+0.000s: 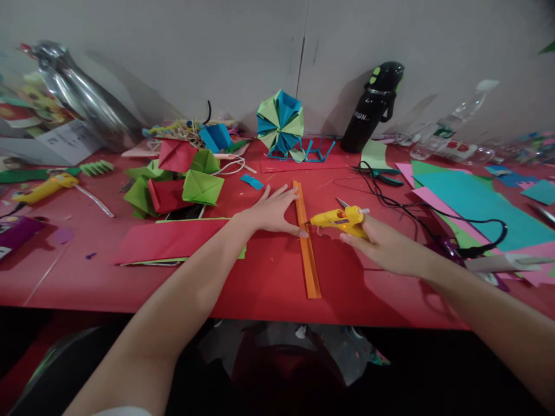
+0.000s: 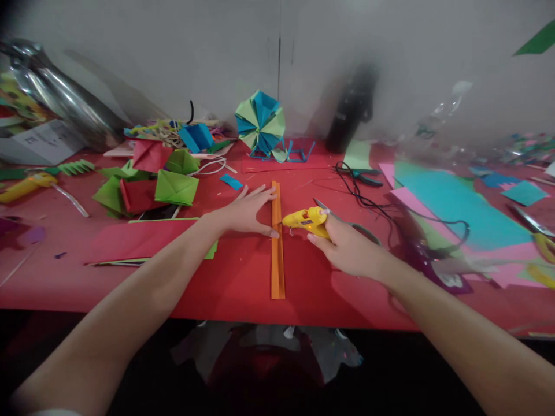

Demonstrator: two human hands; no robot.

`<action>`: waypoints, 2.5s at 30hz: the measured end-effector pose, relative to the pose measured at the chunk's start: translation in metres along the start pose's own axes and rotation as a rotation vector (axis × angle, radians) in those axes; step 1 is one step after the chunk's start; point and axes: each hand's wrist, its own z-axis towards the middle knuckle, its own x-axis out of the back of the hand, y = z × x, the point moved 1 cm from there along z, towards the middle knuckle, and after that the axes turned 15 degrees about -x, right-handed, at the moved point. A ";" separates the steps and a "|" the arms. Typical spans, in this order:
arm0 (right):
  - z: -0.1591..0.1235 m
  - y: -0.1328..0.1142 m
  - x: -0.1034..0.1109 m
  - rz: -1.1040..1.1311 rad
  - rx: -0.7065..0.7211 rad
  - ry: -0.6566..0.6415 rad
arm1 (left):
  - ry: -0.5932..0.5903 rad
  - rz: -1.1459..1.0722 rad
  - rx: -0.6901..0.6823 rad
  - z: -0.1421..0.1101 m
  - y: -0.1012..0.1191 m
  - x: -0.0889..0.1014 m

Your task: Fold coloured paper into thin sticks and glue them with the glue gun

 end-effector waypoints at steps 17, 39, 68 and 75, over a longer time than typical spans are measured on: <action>-0.015 -0.001 -0.002 -0.096 -0.062 -0.005 | -0.014 0.012 0.002 -0.001 0.004 0.003; -0.024 -0.005 -0.009 -0.026 -0.104 -0.069 | -0.011 0.005 -0.001 -0.002 0.005 0.003; -0.062 -0.018 -0.003 -0.048 -0.058 -0.064 | -0.035 0.044 0.009 0.000 0.000 0.000; -0.071 -0.016 -0.002 -0.003 -0.045 -0.093 | -0.025 0.045 -0.001 0.000 0.000 0.000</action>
